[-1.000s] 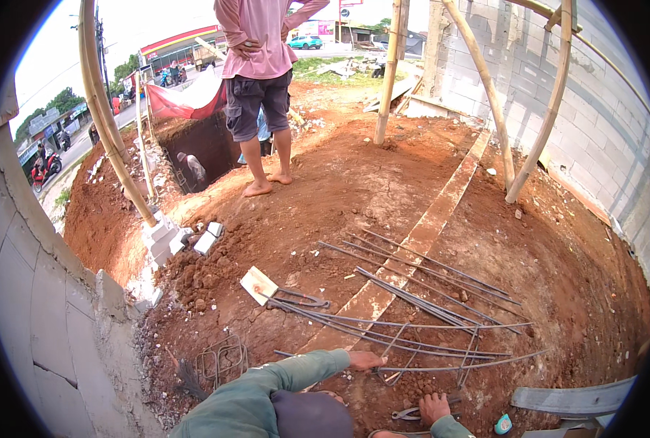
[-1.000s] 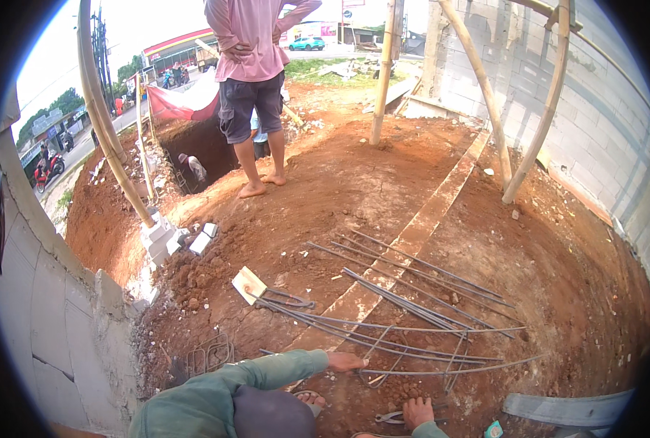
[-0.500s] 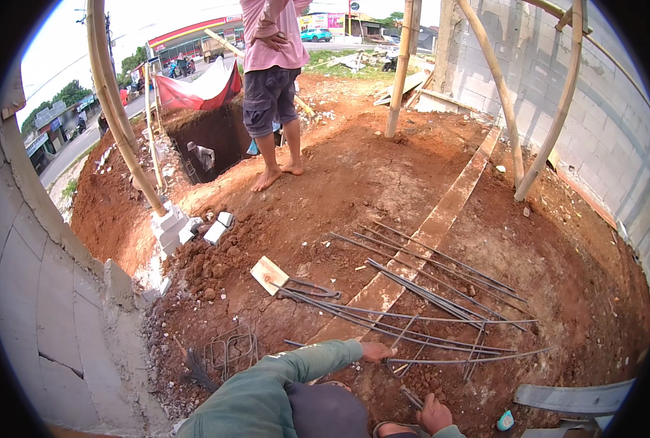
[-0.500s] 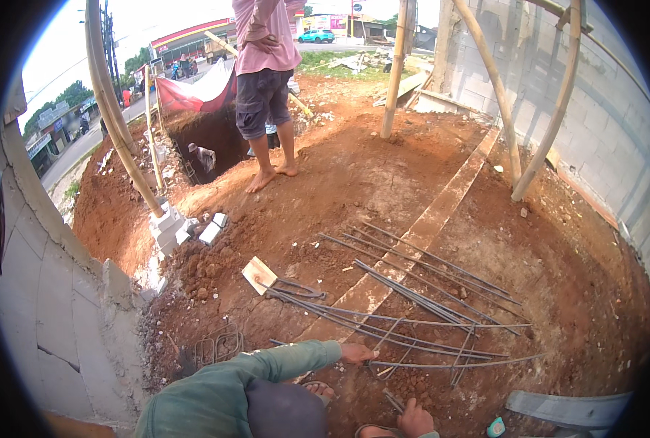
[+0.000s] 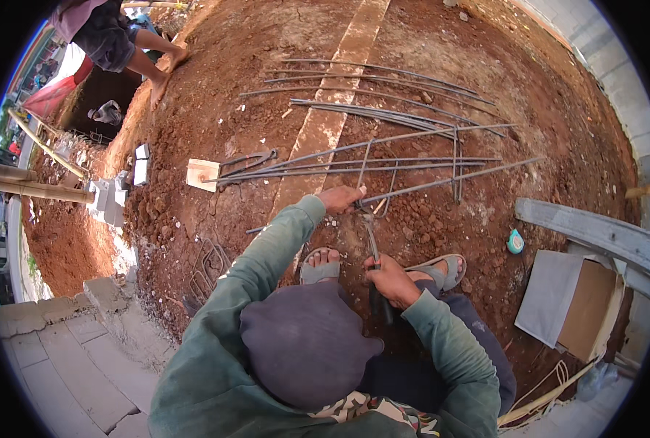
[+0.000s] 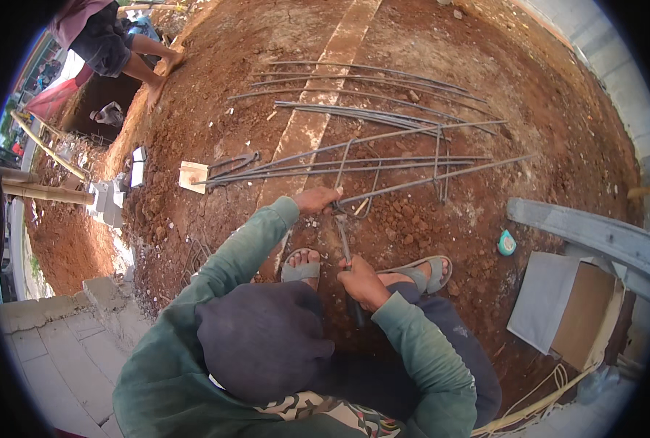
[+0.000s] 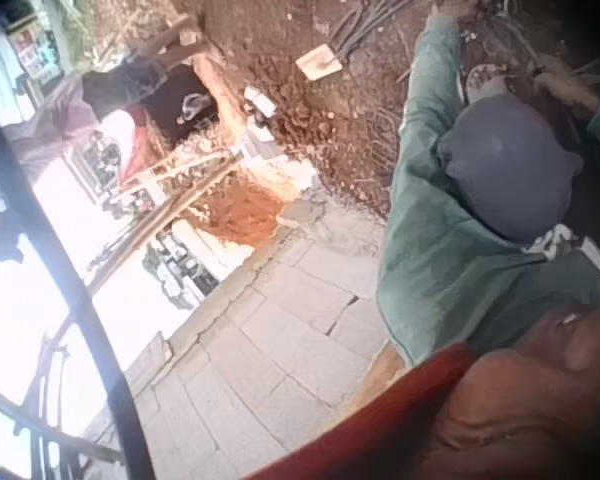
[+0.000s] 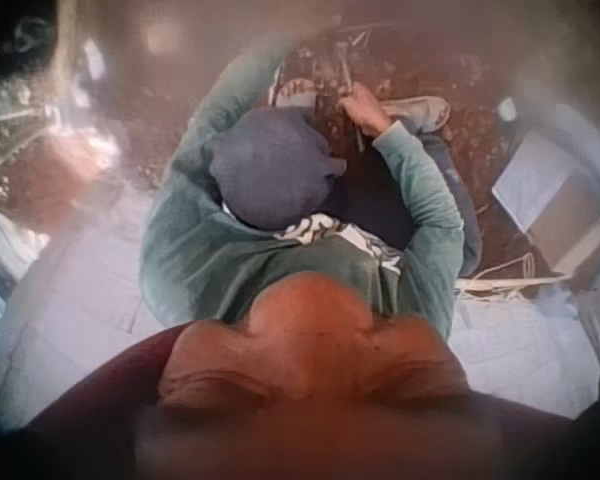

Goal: The person arranges metal rods on the ground and uses pliers to twist wire ties around intersections, forming a rebar grid. They repeatedly pick up rods, position them, and secure joints with wire.

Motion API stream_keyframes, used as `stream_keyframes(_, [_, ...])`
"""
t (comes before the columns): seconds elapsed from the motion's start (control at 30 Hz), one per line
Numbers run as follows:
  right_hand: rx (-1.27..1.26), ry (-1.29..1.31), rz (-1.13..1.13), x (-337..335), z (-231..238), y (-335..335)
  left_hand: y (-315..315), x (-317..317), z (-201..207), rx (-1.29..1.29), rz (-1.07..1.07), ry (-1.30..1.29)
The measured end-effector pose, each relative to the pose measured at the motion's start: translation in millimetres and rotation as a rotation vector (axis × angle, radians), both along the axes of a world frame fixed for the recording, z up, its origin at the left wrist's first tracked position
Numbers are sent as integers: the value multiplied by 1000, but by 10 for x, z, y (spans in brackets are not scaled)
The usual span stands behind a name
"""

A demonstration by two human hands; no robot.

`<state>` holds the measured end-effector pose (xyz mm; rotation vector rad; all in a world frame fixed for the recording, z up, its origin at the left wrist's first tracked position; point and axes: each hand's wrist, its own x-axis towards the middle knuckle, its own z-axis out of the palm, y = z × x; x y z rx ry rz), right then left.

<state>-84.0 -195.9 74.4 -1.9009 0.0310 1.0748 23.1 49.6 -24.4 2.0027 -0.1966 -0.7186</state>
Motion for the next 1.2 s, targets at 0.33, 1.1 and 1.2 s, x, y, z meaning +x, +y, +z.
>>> stream_keyframes(0.33, [-168,101,-45,92,-22,358,-40,1,165,27,74,85])
stream_keyframes(1.1, [-256,198,95,663,128,643,-66,-41,90,41,69,-117])
stream_keyframes(1.2, [-210,36,-96,283,-66,674,-105,-71,52,114,75,-257])
